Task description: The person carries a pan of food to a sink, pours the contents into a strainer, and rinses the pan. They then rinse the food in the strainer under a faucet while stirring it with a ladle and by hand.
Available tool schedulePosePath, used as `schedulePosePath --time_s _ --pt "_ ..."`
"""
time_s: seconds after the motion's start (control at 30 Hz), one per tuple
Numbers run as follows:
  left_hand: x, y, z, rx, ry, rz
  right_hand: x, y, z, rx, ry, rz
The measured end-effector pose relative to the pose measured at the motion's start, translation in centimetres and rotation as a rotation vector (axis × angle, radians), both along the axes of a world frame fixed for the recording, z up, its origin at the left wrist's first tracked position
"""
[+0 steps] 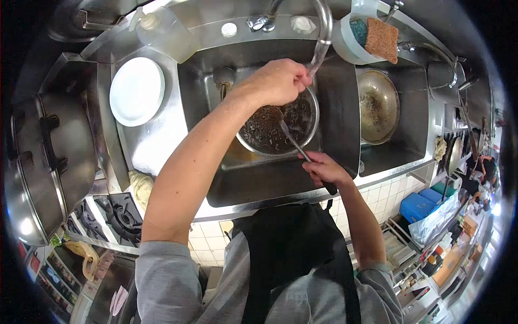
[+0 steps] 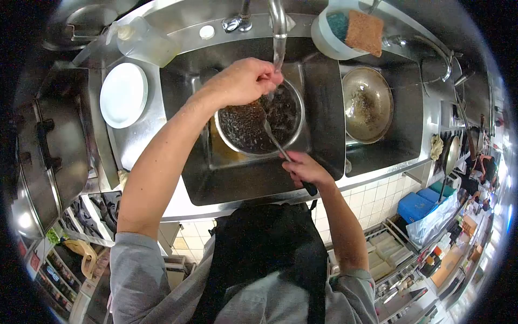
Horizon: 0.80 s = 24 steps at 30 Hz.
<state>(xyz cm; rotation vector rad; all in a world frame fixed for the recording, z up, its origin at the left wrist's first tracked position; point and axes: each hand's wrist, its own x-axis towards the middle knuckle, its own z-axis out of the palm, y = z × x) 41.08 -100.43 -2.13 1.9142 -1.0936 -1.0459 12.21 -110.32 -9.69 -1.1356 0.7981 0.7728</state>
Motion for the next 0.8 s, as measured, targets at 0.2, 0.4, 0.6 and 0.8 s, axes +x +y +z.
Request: schedulePosePath --time_s 0.2,0.4,0.6,0.8 --pt "-1.0 -1.8 0.3 -0.04 -0.086 -0.072 -2.8 -1.7 -0.3 -1.007 -0.864 0.434" --pt "-0.3 -2.0 -0.3 0.005 -0.085 -0.066 1.2 -2.5 3.5 -0.87 -0.318 0.463" --pt "-0.6 -1.8 -0.3 0.062 -0.049 -0.042 2.6 -1.8 -2.5 -0.996 -0.381 0.623" --pt "-1.0 -1.8 -0.7 0.018 -0.067 -0.044 2.0 0.5 -4.0 -0.862 -0.255 0.76"
